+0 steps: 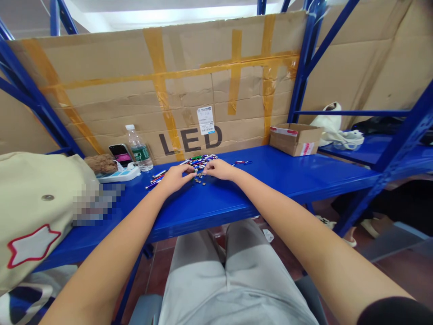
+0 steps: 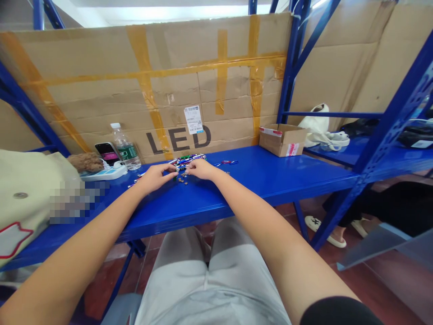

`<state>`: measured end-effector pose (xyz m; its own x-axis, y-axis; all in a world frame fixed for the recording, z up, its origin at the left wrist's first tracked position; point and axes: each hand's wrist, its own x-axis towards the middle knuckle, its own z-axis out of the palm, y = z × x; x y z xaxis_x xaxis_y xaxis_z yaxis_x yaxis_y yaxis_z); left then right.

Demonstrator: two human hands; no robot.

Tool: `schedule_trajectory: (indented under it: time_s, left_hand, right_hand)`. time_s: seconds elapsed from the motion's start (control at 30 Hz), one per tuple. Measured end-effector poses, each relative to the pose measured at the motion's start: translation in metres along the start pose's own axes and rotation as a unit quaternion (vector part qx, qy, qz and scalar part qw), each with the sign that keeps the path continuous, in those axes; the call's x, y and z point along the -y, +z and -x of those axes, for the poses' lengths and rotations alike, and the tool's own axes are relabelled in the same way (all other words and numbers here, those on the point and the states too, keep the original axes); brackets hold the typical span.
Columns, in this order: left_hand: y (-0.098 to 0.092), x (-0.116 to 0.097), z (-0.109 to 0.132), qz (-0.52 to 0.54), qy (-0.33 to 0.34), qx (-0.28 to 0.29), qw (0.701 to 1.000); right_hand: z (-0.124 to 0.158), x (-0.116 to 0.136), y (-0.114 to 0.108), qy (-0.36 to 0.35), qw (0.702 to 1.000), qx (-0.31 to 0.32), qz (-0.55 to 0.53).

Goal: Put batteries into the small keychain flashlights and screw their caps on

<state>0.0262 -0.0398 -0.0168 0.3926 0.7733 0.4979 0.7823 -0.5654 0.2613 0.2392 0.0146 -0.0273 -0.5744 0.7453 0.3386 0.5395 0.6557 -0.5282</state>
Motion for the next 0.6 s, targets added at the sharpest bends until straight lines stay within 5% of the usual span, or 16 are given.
schedule_trajectory:
  time_s: [0.23, 0.43, 0.6]
  left_hand:
    - [0.001, -0.012, 0.0, -0.023, 0.046, 0.031, 0.998]
    - [0.002, -0.016, -0.001, -0.01, 0.047, 0.036, 0.998]
    - [0.002, -0.012, 0.0, -0.016, 0.03, 0.016, 0.999]
  right_hand:
    - [0.007, 0.001, -0.001, -0.045, 0.979, -0.003, -0.201]
    - [0.006, 0.006, 0.003, -0.043, 0.977, -0.004, -0.21]
    - [0.007, 0.005, -0.004, 0.009, 0.991, -0.081, -0.106]
